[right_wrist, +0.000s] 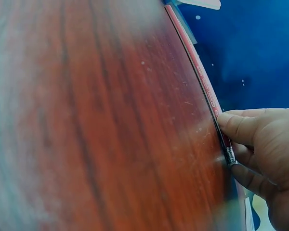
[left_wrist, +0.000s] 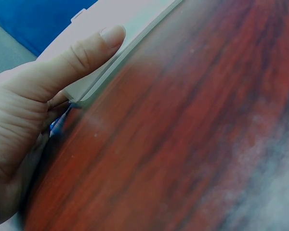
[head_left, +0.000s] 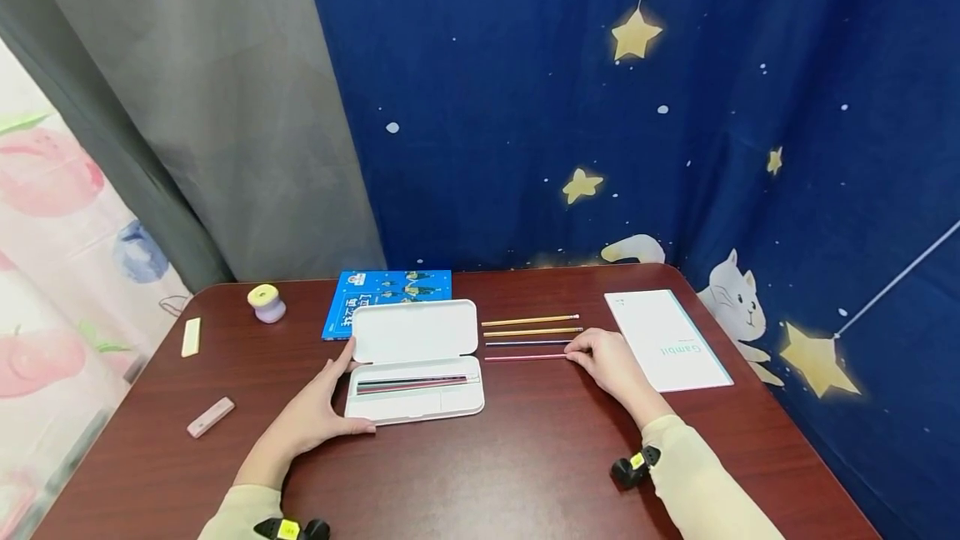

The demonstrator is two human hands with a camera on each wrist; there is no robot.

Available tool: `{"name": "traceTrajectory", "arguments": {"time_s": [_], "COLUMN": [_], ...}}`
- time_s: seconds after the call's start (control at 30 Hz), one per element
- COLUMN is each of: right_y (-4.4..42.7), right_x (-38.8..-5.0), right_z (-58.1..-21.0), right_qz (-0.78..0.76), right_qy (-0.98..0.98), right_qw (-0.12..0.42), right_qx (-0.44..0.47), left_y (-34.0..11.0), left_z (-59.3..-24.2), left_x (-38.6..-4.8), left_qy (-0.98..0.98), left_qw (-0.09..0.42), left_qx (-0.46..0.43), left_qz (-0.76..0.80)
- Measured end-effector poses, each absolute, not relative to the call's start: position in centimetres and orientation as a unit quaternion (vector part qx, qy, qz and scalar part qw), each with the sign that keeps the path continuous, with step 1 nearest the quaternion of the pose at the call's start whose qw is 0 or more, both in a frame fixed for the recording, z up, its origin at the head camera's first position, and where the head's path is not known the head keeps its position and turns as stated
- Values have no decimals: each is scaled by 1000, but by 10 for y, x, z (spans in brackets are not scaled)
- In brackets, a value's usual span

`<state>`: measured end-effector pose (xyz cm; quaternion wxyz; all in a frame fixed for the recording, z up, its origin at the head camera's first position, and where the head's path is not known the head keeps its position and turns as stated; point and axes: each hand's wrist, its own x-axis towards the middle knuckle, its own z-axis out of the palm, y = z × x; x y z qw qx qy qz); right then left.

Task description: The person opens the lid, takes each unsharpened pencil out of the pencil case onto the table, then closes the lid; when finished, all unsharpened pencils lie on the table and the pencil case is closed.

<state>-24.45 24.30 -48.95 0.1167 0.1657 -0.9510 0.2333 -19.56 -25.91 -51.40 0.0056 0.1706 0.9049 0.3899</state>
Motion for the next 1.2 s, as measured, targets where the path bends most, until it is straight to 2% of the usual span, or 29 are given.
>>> {"name": "traceTrajectory", "arguments": {"time_s": [0.23, 0.4, 0.53, 0.7, 0.87, 1.2], "right_y": [242, 233, 220, 197, 167, 110], "right_x": [-243, -238, -235, -233, -232, -230], "right_z": [-487, -476, -465, -457, -459, -474], "right_qz": [238, 309, 394, 441, 446, 419], "right_qy": [-942, -927, -900, -877, -872, -877], "right_qw": [152, 157, 142, 121, 100, 11], "right_qx": [178, 143, 120, 147, 177, 235], "left_y": [-259, -259, -259, -259, -259, -258], "left_z": [-515, -514, -513, -513, -514, -515], "left_x": [-196, -196, -195, -195, -194, -193], "left_qy": [906, 905, 908, 908, 908, 907], "left_qw": [4, 2, 4, 5, 5, -1], "left_qx": [170, 171, 165, 165, 165, 168], "left_qz": [387, 389, 386, 384, 386, 385]}}
